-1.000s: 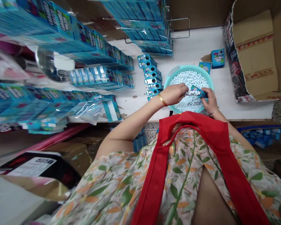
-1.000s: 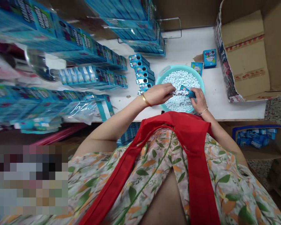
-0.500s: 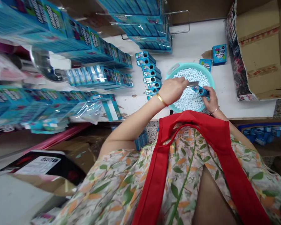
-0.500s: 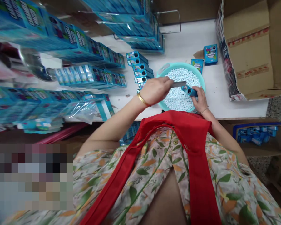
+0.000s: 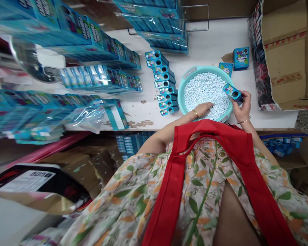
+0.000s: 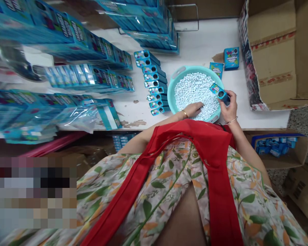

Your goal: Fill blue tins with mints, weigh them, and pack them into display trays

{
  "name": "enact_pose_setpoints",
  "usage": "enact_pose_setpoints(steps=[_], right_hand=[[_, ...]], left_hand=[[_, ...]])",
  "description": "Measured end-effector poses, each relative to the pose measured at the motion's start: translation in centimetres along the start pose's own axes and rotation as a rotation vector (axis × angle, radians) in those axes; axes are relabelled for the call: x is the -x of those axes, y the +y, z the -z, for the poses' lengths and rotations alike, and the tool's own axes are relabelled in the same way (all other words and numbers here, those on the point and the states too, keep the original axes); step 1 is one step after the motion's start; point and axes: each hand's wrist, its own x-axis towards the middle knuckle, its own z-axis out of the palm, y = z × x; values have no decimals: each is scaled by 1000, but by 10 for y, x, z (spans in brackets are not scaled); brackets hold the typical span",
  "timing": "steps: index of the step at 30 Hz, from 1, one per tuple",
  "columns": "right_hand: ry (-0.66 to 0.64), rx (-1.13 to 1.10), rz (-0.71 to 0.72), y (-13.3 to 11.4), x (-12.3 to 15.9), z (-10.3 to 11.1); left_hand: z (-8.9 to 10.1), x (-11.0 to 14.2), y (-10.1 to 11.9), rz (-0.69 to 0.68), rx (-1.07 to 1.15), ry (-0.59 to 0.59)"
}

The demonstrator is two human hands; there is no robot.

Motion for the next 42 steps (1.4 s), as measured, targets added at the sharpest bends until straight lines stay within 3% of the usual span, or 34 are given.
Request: enact_pose_setpoints(steps=[4,9,12,15,18,21,24,26,29,32,35,37,39,42], right_hand=[[-23,-28,-19,3,5,-1],[-32,1,38,2,8,-10],[-80,26,113,-1,7,-19],[-140,17,174,-3,7,-30],[-178,-3,190,-5,7,-39],[-195,-19,189,-4,8,-44],[-191,-32,183,-1,10,-47],[-180,-46,180,0,10,-47],[-169,-55,150,2,10,-44],[-165,-41,97,3,8,-39],[-136,-19,70,3,6,-33],[-120,-8,61,2,5,-28],[-115,1,54,0,4,-23],[-94,10,37,-4,4,-18]], left_hand=[[15,22,-9,-82,191,135],[79,64,5,-236,155,266],[119,78,29,-213,10,252],[148,79,59,-108,-199,143],[167,77,94,25,-409,22],[174,76,131,116,-553,0],[173,77,153,108,-608,28],[170,78,151,63,-597,44],[165,78,118,12,-524,140],[152,67,57,58,-399,298],[126,42,-4,154,-306,287],[100,22,-29,210,-307,224],[72,2,-36,212,-298,175],[34,-17,-21,130,-218,120]])
